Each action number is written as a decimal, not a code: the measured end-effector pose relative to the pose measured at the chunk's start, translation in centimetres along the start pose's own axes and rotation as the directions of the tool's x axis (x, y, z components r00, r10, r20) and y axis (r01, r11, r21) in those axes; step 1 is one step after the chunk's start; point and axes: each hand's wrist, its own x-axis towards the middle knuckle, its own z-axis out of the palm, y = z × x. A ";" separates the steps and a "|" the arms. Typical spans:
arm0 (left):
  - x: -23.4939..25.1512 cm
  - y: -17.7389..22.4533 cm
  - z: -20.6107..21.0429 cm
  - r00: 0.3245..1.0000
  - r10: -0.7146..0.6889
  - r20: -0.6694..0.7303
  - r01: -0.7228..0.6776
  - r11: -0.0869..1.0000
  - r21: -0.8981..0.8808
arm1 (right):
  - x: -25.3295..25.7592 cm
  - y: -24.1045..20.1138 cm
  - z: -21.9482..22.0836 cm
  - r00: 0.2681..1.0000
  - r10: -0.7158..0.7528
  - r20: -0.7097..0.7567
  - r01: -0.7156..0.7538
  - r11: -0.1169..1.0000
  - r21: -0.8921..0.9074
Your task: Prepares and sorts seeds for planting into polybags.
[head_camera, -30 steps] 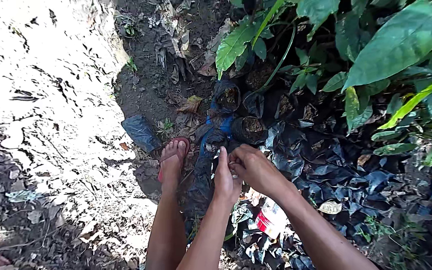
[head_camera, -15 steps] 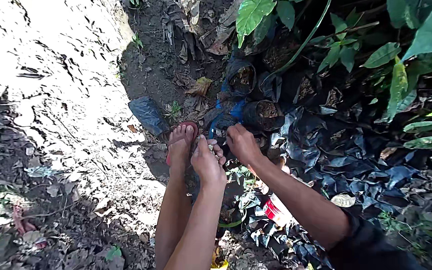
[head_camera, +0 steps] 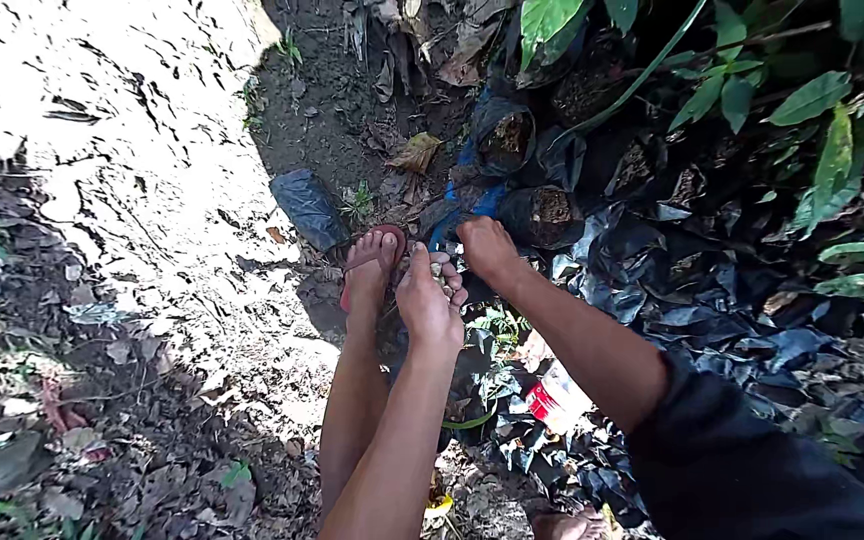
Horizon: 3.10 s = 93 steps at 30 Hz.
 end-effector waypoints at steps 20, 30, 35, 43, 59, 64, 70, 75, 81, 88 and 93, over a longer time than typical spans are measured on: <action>-2.6 2.4 -0.6 0.953 -0.038 0.300 0.093 0.981 -0.172 | -10.2 1.3 -3.8 0.927 0.198 -0.320 0.075 0.737 0.672; -2.3 -2.6 -0.2 0.932 0.026 0.363 -0.075 0.990 0.122 | -15.7 -1.4 0.9 0.909 0.141 -0.392 0.151 0.766 0.625; -1.8 -3.6 -0.7 0.932 -0.083 0.353 0.051 0.994 0.100 | -15.9 -0.3 1.2 0.963 0.139 -0.230 0.048 0.753 0.657; -0.2 -3.4 -0.7 0.970 -0.124 0.207 0.132 0.991 -0.021 | -12.9 5.1 2.3 0.914 0.280 -0.294 -0.062 0.813 0.579; -1.4 -2.4 0.6 0.958 -0.125 0.257 0.134 0.991 -0.016 | -5.4 3.9 0.7 0.951 0.309 0.013 -0.307 0.937 0.166; -1.3 -2.6 0.4 0.936 -0.145 0.322 0.154 0.988 -0.001 | -4.6 5.7 1.4 0.978 0.210 -0.001 -0.207 0.965 0.159; -1.5 -4.0 0.0 0.915 -0.153 0.373 0.102 0.983 0.151 | -6.7 6.4 1.5 0.959 0.270 -0.083 -0.207 0.871 0.445; -1.7 -5.2 -0.8 0.921 -0.150 0.359 0.061 0.967 0.248 | -15.2 5.0 2.6 0.855 0.363 -0.370 0.046 0.659 0.751; -1.7 -7.9 -0.7 0.896 -0.133 0.423 -0.060 0.908 0.414 | -15.7 3.3 6.0 0.821 0.448 -0.354 0.055 0.555 0.830; -2.5 -9.7 -0.2 0.847 -0.129 0.516 -0.173 0.851 0.496 | -16.8 5.3 5.8 0.795 0.528 -0.298 -0.022 0.516 0.856; -2.7 -9.8 0.0 0.835 -0.080 0.544 -0.200 0.877 0.437 | -16.7 5.2 5.0 0.788 0.542 -0.292 -0.029 0.506 0.862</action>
